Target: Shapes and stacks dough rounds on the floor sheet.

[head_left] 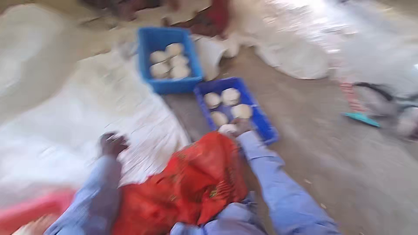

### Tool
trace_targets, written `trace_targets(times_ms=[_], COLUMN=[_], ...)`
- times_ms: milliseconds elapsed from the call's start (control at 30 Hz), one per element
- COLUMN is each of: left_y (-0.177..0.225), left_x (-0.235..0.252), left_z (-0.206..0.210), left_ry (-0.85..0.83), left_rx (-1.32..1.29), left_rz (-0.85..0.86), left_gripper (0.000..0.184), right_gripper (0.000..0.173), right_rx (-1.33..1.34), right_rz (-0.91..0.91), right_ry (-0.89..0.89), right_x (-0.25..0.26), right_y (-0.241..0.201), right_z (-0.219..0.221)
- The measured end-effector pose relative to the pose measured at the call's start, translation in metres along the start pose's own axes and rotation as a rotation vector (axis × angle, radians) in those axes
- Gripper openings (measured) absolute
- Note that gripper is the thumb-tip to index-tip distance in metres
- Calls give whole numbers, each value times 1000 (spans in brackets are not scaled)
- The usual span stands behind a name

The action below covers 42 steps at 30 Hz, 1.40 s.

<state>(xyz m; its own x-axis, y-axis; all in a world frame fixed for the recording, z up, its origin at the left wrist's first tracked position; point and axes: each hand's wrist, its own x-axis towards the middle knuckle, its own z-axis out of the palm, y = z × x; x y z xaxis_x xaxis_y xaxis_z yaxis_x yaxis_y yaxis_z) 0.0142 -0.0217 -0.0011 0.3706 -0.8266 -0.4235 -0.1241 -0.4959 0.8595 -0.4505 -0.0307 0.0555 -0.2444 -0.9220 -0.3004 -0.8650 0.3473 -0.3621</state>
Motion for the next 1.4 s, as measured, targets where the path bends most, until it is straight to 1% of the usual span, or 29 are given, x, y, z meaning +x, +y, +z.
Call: trace_targets(times_ms=[33, 133, 200, 233, 267, 300, 367, 433, 467, 533, 600, 667, 700, 733, 767, 800, 867, 900, 967, 1000, 1033, 1067, 1133, 1200, 1267, 1333, 1400], left_y=[-1, 3, 6, 7, 8, 9, 9, 0, -7, -19, -21, -21, -23, -25, -27, -31, -38, -36, -31, -32, -34, -36, -38, -40, -42, -42, -42], left_x=[11, 24, 29, 32, 34, 36, 41, 54, 62, 76, 82, 88, 91, 94, 96, 96, 92, 93, 97, 98, 98, 98, 97, 99, 98, 99, 99], left_z=[4, 9, 9, 7, 5, 2, -3, -8, -8, -5, 3, 12, 18, 26, 34, 41, 49, 49, 42, 41, 41, 44, 49, 44, 40, 43, 46], left_ry=[38, 59, 85, 92, 96, 95, 86, 44, 24, -8, -43, -67, -72, -76, -76, -81, -75, -45, -7, -15, -29, -39, -18, 23, 29, -1, -7], left_rx=[-1, -9, 5, 4, -13, -45, -126, -164, -172, -207, -310, -460, -527, -582, -612, -616, -574, -573, -617, -634, -631, -618, -581, -585, -574, -554, -541], left_rz=[-30, -53, -57, -67, -93, -139, -254, -349, -369, -357, -329, -298, -284, -276, -279, -285, -273, -262, -241, -237, -226, -211, -193, -200, -229, -229, -221], left_gripper=[52, 53, 51, 48, 45, 41, 35, 37, 40, 48, 57, 63, 64, 66, 67, 69, 72, 73, 73, 74, 76, 78, 79, 79, 79, 82, 83], right_gripper=[57, 55, 57, 56, 55, 53, 49, 47, 47, 47, 45, 44, 48, 56, 63, 62, 57, 55, 53, 54, 58, 61, 62, 64, 65, 65, 59], right_rx=[-10, 141, 193, 203, 194, 135, -95, -268, -313, -333, -223, 14, 147, 201, 152, 41, -126, -112, 20, 51, 3, -96, -232, -147, -69, -149, -221], right_rz=[-107, -470, -634, -668, -664, -631, -576, -560, -559, -561, -608, -716, -758, -766, -711, -626, -547, -545, -595, -603, -587, -559, -525, -502, -488, -484, -487], right_ry=[-5, 62, 18, -39, -110, -190, -325, -414, -440, -466, -427, -284, -191, -140, -167, -237, -347, -346, -231, -195, -205, -254, -329, -304, -270, -336, -360], right_x=[-1, 4, 1, 2, 3, 4, 7, 11, 16, 28, 33, 31, 29, 31, 35, 38, 42, 42, 35, 30, 28, 28, 28, 21, 12, 15, 19], right_y=[-18, -73, -123, -147, -171, -194, -237, -269, -280, -296, -302, -291, -281, -273, -270, -269, -268, -267, -261, -257, -258, -261, -271, -273, -271, -276, -278], right_z=[-1, 4, 15, 26, 39, 51, 76, 102, 117, 145, 163, 173, 182, 194, 204, 213, 228, 229, 234, 236, 238, 239, 238, 230, 227, 230, 231])
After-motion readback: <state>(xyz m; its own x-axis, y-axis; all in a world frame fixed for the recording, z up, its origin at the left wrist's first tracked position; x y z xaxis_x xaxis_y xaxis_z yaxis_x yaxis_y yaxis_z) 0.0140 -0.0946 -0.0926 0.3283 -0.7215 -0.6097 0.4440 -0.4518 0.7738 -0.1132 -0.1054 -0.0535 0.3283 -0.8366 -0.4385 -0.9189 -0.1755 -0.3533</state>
